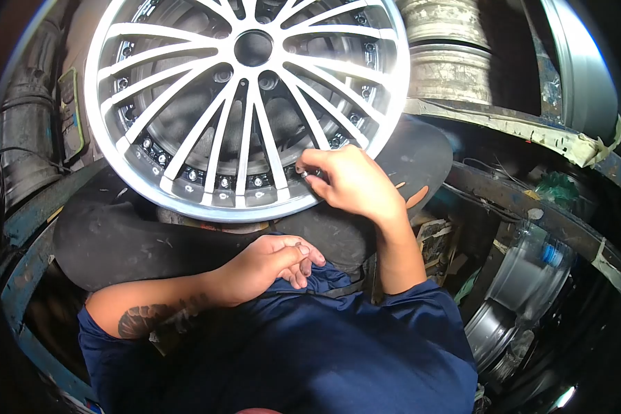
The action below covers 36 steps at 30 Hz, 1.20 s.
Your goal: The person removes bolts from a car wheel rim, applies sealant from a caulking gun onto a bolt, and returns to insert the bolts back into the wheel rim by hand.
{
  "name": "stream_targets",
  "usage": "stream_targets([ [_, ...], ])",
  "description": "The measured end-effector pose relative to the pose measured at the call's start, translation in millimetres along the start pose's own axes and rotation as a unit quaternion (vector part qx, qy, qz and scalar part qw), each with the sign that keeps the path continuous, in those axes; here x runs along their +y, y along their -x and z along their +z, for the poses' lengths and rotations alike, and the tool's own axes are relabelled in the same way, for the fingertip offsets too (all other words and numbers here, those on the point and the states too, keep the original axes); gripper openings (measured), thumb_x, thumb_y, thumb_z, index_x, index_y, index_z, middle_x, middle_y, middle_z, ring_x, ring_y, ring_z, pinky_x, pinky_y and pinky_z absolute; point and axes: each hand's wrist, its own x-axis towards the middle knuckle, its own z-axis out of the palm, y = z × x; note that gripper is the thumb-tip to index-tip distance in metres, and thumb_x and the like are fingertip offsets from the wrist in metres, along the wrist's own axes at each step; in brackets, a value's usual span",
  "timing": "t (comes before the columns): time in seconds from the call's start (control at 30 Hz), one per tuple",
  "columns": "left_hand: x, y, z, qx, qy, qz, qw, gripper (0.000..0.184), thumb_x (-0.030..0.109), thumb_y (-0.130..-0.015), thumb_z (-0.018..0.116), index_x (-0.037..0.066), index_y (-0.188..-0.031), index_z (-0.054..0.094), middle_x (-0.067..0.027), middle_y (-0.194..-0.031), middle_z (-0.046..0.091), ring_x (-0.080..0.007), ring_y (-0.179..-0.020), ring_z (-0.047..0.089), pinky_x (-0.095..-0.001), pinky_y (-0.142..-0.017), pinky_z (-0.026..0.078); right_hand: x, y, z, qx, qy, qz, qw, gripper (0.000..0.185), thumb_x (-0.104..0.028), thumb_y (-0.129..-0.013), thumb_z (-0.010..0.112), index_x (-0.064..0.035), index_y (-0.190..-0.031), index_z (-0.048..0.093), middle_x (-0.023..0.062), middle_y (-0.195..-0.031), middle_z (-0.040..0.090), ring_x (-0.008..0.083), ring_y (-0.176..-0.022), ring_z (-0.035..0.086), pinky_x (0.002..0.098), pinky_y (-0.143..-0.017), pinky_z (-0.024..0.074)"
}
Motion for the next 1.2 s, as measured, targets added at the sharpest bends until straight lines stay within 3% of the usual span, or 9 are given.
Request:
stream_targets([
  [0.1, 5.7, 1.2, -0.6, -0.001, 0.002, 0.009, 1.0, 0.03, 0.019, -0.1, 0.042, -0.003, -0.105, 0.062, -0.0051, -0.084, 0.059, -0.011, -0.074, 0.057, -0.0245, -0.071, 0.05, 2.3, -7.9, 8.1, 0.019, 0.002, -0.012, 1.0, 0.016, -0.004, -0.076, 0.071, -0.004, -0.092, 0.069, 0.014, -0.086, 0.069, 0.0323, -0.07, 0.067, 0.0361, -0.065, 0.0526],
  [0.2, 13.9, 4.6, -1.4, -0.016, -0.009, 0.017, 1.0, 0.031, 0.021, -0.102, 0.042, -0.002, -0.107, 0.061, -0.0043, -0.088, 0.057, -0.0103, -0.078, 0.058, -0.0241, -0.075, 0.048, 11.1, -17.1, 20.8, 0.092, 0.036, -0.099, 0.99, 0.013, -0.007, -0.075, 0.067, -0.0075, -0.088, 0.069, 0.0142, -0.073, 0.067, 0.0339, -0.07, 0.066, 0.0424, -0.065, 0.0525],
  [0.4, 14.3, 4.9, -0.2, -0.009, 0.016, 0.013, 1.0, 0.027, 0.018, -0.098, 0.045, -0.003, -0.102, 0.062, -0.004, -0.084, 0.058, -0.01, -0.073, 0.056, -0.0237, -0.071, 0.049, -1.5, -23.4, 25.0, 0.012, 0.117, 0.03, 0.993, 0.013, -0.009, -0.074, 0.063, -0.0106, -0.086, 0.07, 0.0119, -0.076, 0.069, 0.0328, -0.075, 0.068, 0.0425, -0.066, 0.0532],
  [0.6, 17.0, 5.7, 0.1, -0.005, 0.027, 0.018, 0.999, 0.026, 0.018, -0.098, 0.045, -0.003, -0.101, 0.062, -0.0037, -0.085, 0.058, -0.0098, -0.074, 0.056, -0.0237, -0.071, 0.048, -1.3, -29.2, 24.9, -0.031, 0.168, 0.021, 0.985, 0.017, -0.008, -0.072, 0.063, -0.0118, -0.088, 0.069, 0.0124, -0.076, 0.069, 0.0331, -0.076, 0.068, 0.0433, -0.064, 0.0529],
  [0.7, 16.5, 5.1, -0.2, -0.007, 0.03, 0.021, 0.999, 0.026, 0.018, -0.098, 0.046, -0.002, -0.101, 0.062, -0.0036, -0.086, 0.059, -0.0096, -0.074, 0.056, -0.0238, -0.071, 0.048, -4.9, -31.8, 24.6, -0.043, 0.172, 0.038, 0.983, 0.01, -0.013, -0.076, 0.068, -0.0104, -0.086, 0.069, 0.0105, -0.08, 0.07, 0.0324, -0.077, 0.067, 0.043, -0.066, 0.052],
  [0.8, 15.3, 4.9, -2.3, -0.014, 0.016, 0.025, 0.999, 0.027, 0.02, -0.1, 0.045, -0.002, -0.105, 0.061, -0.0054, -0.095, 0.061, -0.0108, -0.078, 0.057, -0.0237, -0.073, 0.047, -12.2, -34.2, 26.1, -0.026, 0.181, 0.062, 0.981, 0.01, -0.013, -0.076, 0.067, -0.0108, -0.086, 0.07, 0.0109, -0.08, 0.069, 0.0333, -0.077, 0.066, 0.0439, -0.066, 0.0514],
  [1.2, 21.4, 5.9, -2.8, -0.008, -0.002, 0.033, 0.999, 0.027, 0.019, -0.099, 0.044, -0.001, -0.105, 0.061, -0.0046, -0.096, 0.061, -0.0101, -0.078, 0.056, -0.0231, -0.072, 0.045, -14.6, -36.0, 33.6, 0.001, 0.209, 0.063, 0.976, 0.01, -0.009, -0.075, 0.061, -0.0074, -0.083, 0.066, 0.0137, -0.083, 0.068, 0.036, -0.076, 0.066, 0.0464, -0.063, 0.0517],
])
